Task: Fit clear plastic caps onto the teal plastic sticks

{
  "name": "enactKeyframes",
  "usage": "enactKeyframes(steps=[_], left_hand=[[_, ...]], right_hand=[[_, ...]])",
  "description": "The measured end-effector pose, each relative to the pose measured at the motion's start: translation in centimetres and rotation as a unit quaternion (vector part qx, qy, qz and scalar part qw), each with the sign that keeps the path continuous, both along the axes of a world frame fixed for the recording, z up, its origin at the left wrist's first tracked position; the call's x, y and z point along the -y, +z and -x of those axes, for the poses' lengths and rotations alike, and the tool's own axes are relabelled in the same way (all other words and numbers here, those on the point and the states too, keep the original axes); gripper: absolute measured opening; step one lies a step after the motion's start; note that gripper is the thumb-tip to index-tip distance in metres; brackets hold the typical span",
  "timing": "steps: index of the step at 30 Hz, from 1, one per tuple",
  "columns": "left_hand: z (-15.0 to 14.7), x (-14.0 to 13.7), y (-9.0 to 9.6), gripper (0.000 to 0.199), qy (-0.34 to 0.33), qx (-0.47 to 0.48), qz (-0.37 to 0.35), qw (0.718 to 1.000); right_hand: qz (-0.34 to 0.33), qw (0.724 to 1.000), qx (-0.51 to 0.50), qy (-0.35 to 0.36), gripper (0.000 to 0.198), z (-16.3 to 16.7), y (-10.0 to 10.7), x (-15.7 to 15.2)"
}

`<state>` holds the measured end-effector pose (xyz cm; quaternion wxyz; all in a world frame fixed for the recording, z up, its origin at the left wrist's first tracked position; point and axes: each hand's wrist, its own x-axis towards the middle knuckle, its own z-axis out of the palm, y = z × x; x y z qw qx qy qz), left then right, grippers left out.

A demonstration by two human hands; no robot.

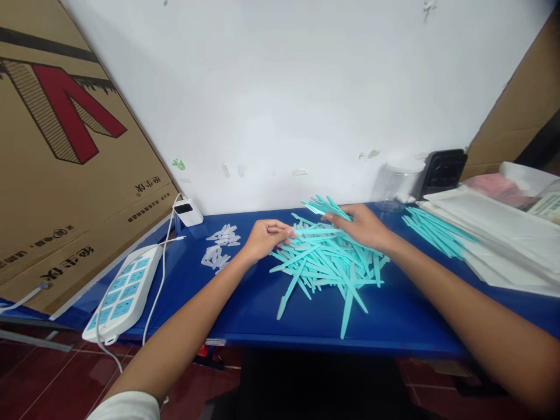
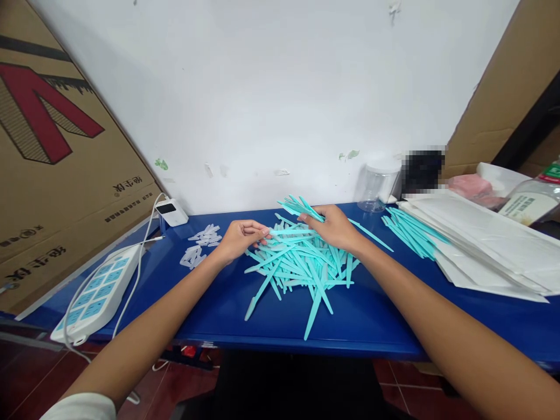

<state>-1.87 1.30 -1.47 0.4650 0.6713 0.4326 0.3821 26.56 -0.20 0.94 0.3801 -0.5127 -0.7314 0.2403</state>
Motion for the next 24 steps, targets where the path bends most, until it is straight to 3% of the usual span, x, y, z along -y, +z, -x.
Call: enactKeyframes(steps=[5,9,14,18,20,24], left_hand=[[0.1,-0.2,-0.3,0.046,0.003,-0.012,-0.017,1.0],[0.4,-0.7,-0.9,0.04,0.012,-0.065,-0.089,0.994],[0.3,-0.6,-1.0,0.029,0.046,-0.204,-0.243,0.947],[1.7,-0.9,0.8,0.034,0.052,-0.276,-0.306,0.91],[4.0,-1.5,2.4,0.036,0.055,-0.354,-0.286,0.889],[10.7,-2.9,5.0,0.029,0.041,-0.468,-0.112,0.876]], right_hand=[[-0.042,0.999,0.005,0.011,0.039,-0.1,0.4,0.2],[-0.033,0.999,-0.005,0.012,0.037,0.0,0.6,0.3],[-0.02,1.0,-0.012,0.017,0.037,0.1,0.6,0.2],[-0.005,1.0,0.003,0.0,0.039,0.1,0.8,0.4],[0.012,1.0,0.009,-0.01,0.039,0.1,1.0,0.6],[0.027,0.999,0.014,-0.015,0.037,0.2,1.3,0.8]])
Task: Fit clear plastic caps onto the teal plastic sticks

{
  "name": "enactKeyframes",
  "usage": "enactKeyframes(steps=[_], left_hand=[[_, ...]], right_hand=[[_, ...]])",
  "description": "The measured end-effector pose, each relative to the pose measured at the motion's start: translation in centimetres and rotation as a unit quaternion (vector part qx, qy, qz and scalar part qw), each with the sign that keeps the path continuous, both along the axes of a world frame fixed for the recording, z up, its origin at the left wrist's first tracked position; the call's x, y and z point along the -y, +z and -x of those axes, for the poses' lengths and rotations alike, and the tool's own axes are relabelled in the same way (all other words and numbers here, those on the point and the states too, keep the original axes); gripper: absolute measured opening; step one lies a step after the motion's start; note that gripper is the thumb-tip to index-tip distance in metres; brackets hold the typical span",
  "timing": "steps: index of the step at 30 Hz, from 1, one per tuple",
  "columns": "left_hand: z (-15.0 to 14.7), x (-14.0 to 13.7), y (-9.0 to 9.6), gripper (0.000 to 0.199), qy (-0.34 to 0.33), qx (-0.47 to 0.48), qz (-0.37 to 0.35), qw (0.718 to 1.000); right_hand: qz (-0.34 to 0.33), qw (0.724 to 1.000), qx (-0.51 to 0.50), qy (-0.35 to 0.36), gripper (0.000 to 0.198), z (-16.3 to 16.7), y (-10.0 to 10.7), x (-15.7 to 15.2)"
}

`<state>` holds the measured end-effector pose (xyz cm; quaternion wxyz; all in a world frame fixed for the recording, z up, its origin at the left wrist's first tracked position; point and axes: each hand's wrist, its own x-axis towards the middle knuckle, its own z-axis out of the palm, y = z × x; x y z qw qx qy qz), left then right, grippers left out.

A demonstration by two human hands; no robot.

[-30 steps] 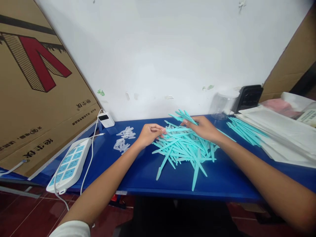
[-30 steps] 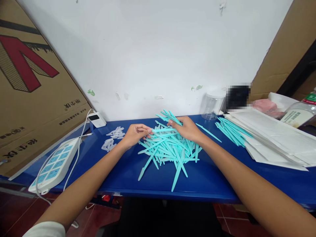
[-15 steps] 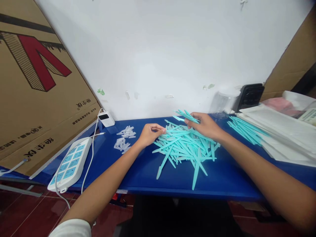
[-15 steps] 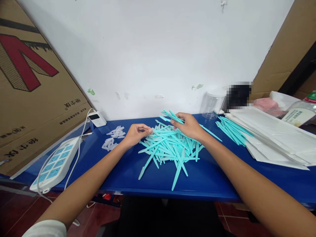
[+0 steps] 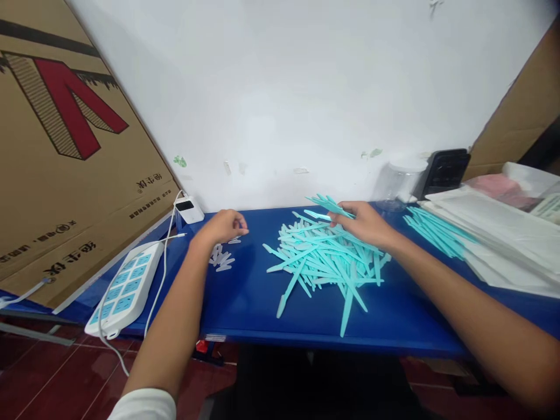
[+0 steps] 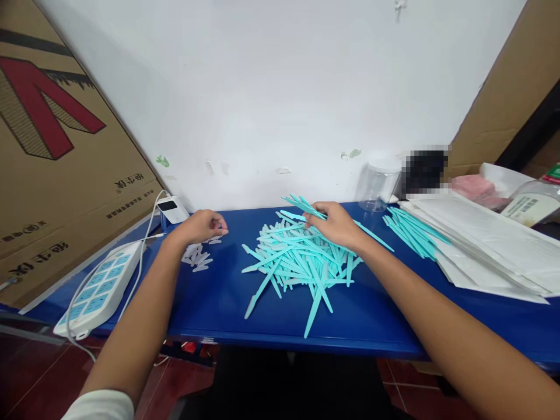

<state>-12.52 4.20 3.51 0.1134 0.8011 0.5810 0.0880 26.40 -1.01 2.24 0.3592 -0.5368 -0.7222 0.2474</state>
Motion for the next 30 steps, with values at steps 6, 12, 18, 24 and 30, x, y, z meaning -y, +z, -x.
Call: enactKeyframes(steps=[6,12,18,24,30], left_hand=[[4.4,-1.2,0.1,0.041,0.042,-0.018,0.103,0.994],[2.4,-1.4,-1.1,0.037,0.021,-0.002,0.155,0.988],[-1.2,-0.5,-1.1,0.043,-0.088,0.154,0.104,0.979],[-6.5,1.8,-1.6,0.04,-0.14,0.32,0.062,0.935],[-8.3,2.3,-2.7,0.038,-0.119,0.391,0.072,0.91]], right_hand=[[-0.032,0.999,0.004,0.013,0.034,0.0,-0.4,-0.3],[-0.03,0.999,0.001,0.01,0.037,0.0,-0.6,-0.4],[-0.013,0.997,-0.016,0.073,0.042,0.4,-0.1,0.4],[0.021,0.994,-0.04,0.103,0.048,0.6,0.2,1.2],[-0.006,0.992,-0.026,0.126,0.044,0.5,0.0,0.9]])
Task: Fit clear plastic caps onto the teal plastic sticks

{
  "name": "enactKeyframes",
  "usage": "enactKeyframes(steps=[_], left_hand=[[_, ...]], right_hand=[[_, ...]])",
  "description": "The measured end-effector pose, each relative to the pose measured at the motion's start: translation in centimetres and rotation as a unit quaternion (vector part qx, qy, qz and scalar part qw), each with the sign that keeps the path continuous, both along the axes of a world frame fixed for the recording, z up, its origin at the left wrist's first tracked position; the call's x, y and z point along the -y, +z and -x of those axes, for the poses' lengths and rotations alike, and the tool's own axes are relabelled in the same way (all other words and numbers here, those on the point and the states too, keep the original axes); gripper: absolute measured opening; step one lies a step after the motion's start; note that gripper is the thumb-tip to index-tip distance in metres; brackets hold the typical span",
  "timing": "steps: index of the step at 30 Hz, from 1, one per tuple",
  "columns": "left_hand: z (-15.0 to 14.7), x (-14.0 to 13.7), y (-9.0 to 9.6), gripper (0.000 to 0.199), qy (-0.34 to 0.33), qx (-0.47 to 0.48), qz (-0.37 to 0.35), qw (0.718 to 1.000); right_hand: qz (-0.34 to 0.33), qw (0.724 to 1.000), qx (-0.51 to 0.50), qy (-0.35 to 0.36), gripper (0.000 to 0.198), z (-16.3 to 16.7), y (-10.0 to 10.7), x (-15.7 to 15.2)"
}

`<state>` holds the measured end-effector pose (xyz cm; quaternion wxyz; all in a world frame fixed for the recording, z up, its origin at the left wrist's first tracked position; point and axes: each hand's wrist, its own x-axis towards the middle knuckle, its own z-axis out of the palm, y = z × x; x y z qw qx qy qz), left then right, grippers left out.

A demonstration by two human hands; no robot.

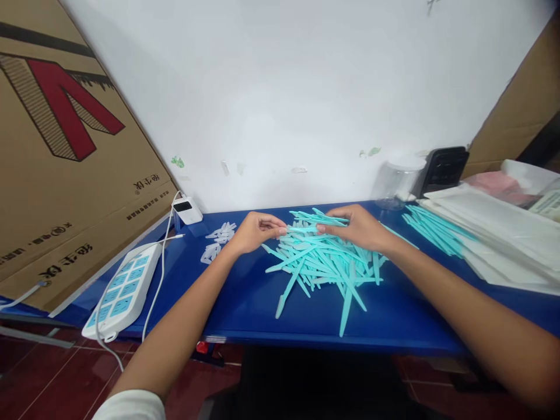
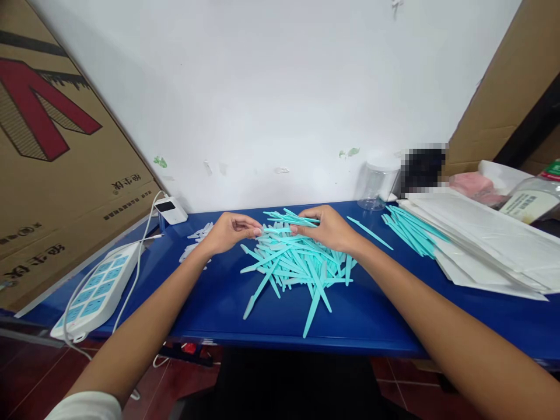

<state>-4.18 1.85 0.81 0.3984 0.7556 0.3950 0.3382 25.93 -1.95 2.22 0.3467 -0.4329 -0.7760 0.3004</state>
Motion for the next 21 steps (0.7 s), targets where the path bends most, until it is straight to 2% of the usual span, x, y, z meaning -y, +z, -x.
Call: enactKeyframes(steps=[7,13,21], left_hand=[[0.2,-0.2,-0.2,0.036,0.01,0.003,0.0,1.0],[-0.4,0.1,-0.3,0.038,0.011,0.015,0.019,1.0],[-2.5,1.3,-2.0,0.057,0.027,0.108,0.069,0.991]], right_hand=[[-0.01,1.0,0.0,-0.013,0.043,-0.2,0.7,0.0],[-0.019,1.0,0.019,0.003,0.038,-0.1,0.1,-0.2],[-0.007,1.0,0.009,-0.014,0.04,0.9,-0.6,0.3]])
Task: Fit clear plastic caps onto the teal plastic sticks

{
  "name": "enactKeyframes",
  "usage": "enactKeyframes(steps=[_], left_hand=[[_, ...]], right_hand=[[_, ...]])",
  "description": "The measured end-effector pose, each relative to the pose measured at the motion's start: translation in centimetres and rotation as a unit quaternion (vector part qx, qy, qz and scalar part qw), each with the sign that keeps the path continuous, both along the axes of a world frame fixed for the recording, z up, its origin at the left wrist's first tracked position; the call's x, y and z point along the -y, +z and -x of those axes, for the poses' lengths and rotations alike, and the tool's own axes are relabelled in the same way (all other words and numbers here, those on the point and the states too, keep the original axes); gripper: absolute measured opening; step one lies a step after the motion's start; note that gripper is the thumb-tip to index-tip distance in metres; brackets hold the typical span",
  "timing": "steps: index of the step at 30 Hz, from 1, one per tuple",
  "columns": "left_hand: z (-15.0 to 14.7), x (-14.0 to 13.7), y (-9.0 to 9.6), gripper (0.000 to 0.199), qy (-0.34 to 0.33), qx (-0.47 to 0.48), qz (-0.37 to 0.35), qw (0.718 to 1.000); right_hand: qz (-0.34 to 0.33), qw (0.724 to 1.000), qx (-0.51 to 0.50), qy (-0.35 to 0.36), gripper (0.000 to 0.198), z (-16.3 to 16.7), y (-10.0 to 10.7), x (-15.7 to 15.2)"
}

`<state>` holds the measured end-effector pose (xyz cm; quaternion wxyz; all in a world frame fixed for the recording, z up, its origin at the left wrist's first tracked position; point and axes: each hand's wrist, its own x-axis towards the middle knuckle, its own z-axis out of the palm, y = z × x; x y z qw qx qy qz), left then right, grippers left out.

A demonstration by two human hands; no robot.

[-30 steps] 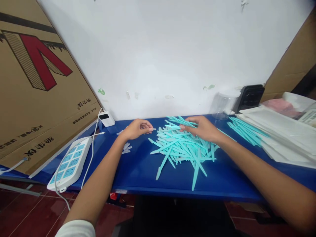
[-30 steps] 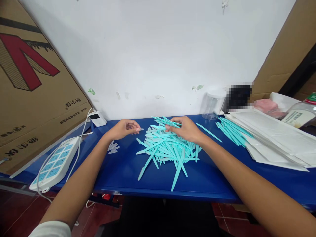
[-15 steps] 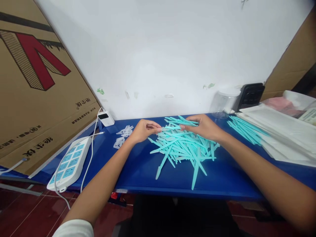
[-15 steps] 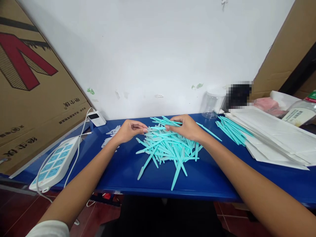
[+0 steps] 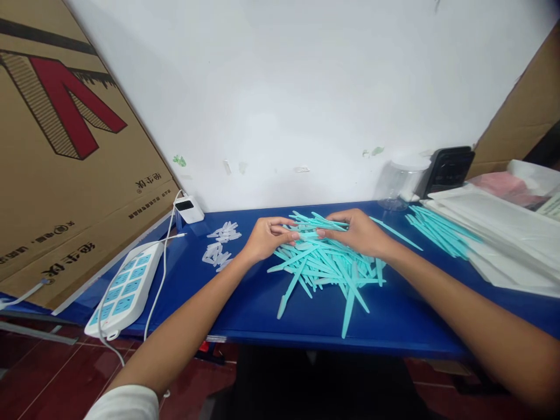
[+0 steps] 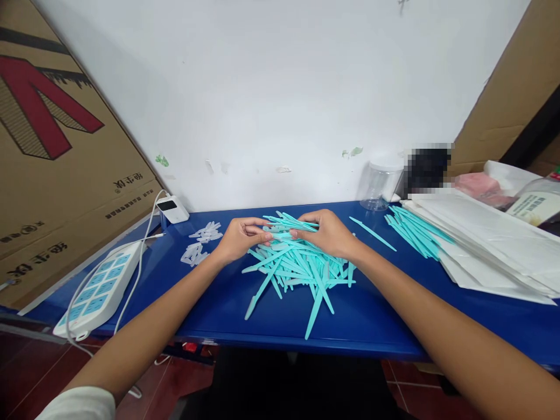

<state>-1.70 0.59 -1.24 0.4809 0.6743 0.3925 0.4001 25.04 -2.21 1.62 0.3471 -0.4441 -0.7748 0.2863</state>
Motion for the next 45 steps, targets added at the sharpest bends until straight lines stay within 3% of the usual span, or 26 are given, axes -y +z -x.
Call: enactKeyframes(steps=[6,11,17,28,34,36,41,45], left_hand=[[-0.2,0.2,0.1,0.061,0.001,-0.005,-0.003,1.0],[-0.1,-0.2,-0.1,0.061,-0.008,-0.03,-0.024,0.999],[0.6,-0.9,-0.4,0.05,0.015,-0.11,-0.079,0.991],[0.6,-0.7,-0.4,0.027,0.031,-0.251,-0.236,0.938],[2.0,-1.5,0.8,0.03,0.036,-0.314,-0.301,0.9],[4.1,-2.2,1.9,0.029,0.065,-0.378,-0.285,0.879],[11.2,-4.4,3.5,0.022,0.113,-0.552,-0.098,0.82],[13.5,-5.4,3.0,0.019,0.111,-0.558,-0.028,0.822]], right_hand=[[0.0,1.0,0.006,0.004,0.046,0.1,-0.1,0.1],[0.002,0.999,-0.02,-0.032,0.044,-0.1,-0.3,-0.4],[-0.033,0.996,-0.03,-0.074,0.052,-0.9,-1.0,-1.6],[-0.064,0.986,-0.008,-0.151,0.058,-1.5,-0.9,-1.9],[-0.084,0.968,0.021,-0.234,0.053,-2.4,-1.1,-2.5],[-0.089,0.967,0.021,-0.237,0.052,-2.5,-1.1,-2.6],[-0.094,0.969,0.015,-0.226,0.053,-2.4,-1.2,-2.6],[-0.091,0.971,0.012,-0.221,0.052,-2.3,-1.1,-2.5]])
